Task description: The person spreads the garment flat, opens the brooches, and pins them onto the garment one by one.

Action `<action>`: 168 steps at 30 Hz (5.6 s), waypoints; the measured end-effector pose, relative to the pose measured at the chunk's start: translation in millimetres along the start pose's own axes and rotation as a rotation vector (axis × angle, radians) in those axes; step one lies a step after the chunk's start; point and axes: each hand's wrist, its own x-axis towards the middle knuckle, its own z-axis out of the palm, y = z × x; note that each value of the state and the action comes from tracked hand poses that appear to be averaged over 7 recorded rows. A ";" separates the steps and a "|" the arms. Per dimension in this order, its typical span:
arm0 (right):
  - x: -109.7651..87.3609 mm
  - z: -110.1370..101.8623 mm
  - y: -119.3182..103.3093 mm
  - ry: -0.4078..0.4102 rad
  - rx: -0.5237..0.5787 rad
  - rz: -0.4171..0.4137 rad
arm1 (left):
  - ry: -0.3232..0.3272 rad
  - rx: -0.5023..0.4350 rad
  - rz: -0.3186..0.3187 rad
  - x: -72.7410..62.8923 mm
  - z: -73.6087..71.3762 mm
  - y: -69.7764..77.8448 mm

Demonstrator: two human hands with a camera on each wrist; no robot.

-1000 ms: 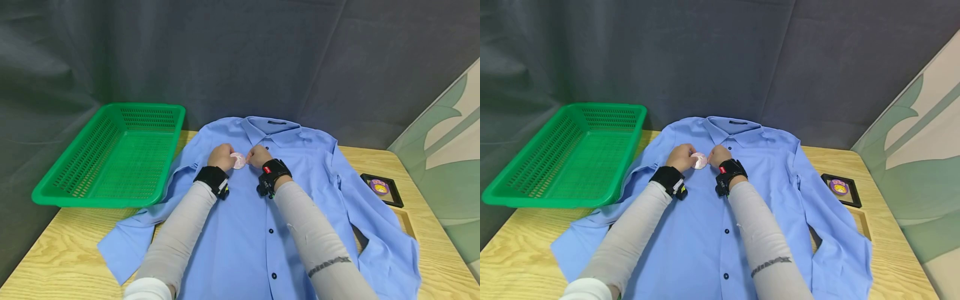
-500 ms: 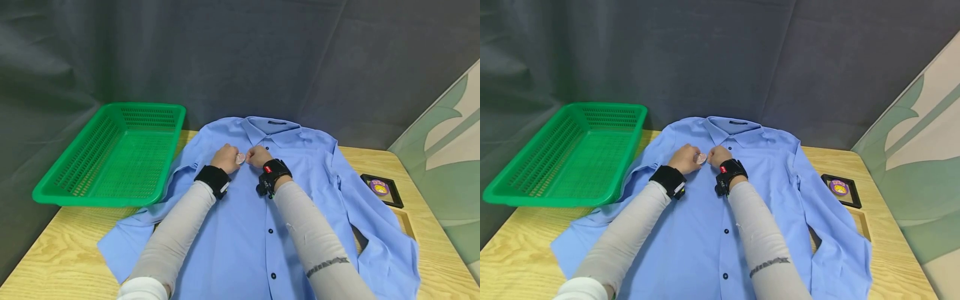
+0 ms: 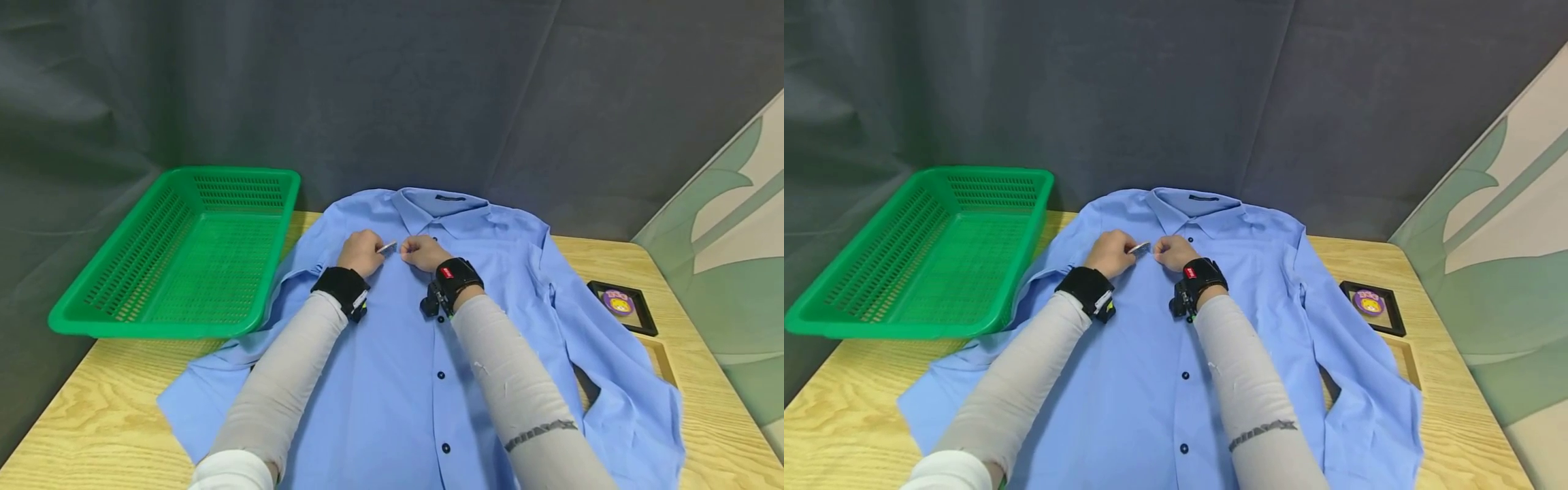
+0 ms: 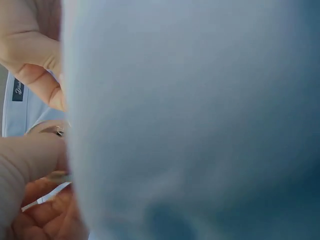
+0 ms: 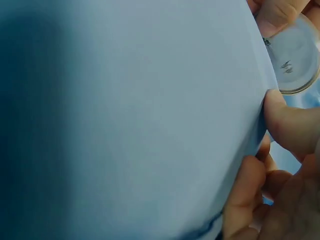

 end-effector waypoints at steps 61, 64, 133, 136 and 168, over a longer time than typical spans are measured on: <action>-8.1 23.5 8.6 0.236 0.168 0.126 | 0.042 0.029 0.003 0.7 17.2 14.2; -6.5 24.5 9.5 0.256 0.182 0.125 | 0.061 0.009 -0.005 1.0 18.5 14.6; -43.1 13.3 7.0 0.011 -0.097 -0.269 | -0.073 0.161 0.047 0.0 11.9 34.6; -44.4 12.8 5.7 0.010 -0.112 -0.280 | -0.122 0.201 0.085 1.8 10.1 33.4; -43.0 14.1 -3.8 -0.036 -0.273 -0.260 | -0.124 0.277 0.259 4.6 9.6 26.7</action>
